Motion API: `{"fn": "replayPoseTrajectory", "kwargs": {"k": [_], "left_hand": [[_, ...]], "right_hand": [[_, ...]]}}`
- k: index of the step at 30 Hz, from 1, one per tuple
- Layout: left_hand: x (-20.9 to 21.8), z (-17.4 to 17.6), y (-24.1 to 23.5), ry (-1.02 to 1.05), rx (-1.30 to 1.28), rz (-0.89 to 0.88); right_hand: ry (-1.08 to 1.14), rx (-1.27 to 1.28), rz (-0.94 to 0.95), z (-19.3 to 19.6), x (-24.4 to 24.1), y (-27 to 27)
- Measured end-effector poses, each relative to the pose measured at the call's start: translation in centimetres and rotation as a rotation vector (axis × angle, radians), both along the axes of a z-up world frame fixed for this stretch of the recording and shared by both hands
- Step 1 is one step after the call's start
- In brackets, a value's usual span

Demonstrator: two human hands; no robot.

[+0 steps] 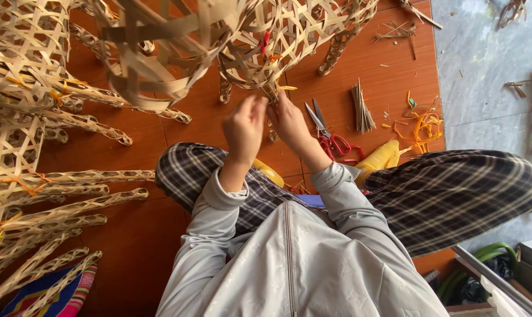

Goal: Assembling and finishing woven bamboo structures into animal shapes using ties and scissors.

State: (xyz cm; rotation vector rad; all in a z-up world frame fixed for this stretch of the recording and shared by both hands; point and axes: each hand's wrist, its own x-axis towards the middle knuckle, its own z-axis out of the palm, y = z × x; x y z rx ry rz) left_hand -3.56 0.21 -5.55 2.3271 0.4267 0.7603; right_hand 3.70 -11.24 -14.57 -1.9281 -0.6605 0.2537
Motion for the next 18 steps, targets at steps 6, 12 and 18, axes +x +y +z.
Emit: {"fn": "replayPoseTrajectory", "kwargs": {"k": [6,12,18], "left_hand": [[1.9,-0.3,-0.8,0.040,0.140,0.018],[2.4,-2.4,1.9,0.210,0.102,-0.041],[1.6,1.1,4.3,0.155,0.050,-0.213]], "right_hand": [[-0.024,-0.037,0.030,-3.6,-1.2,0.6],[-0.056,-0.364,0.072,-4.6,4.7,-5.9],[0.226,-0.186,-0.419,-12.6,12.7,-13.7]]}}
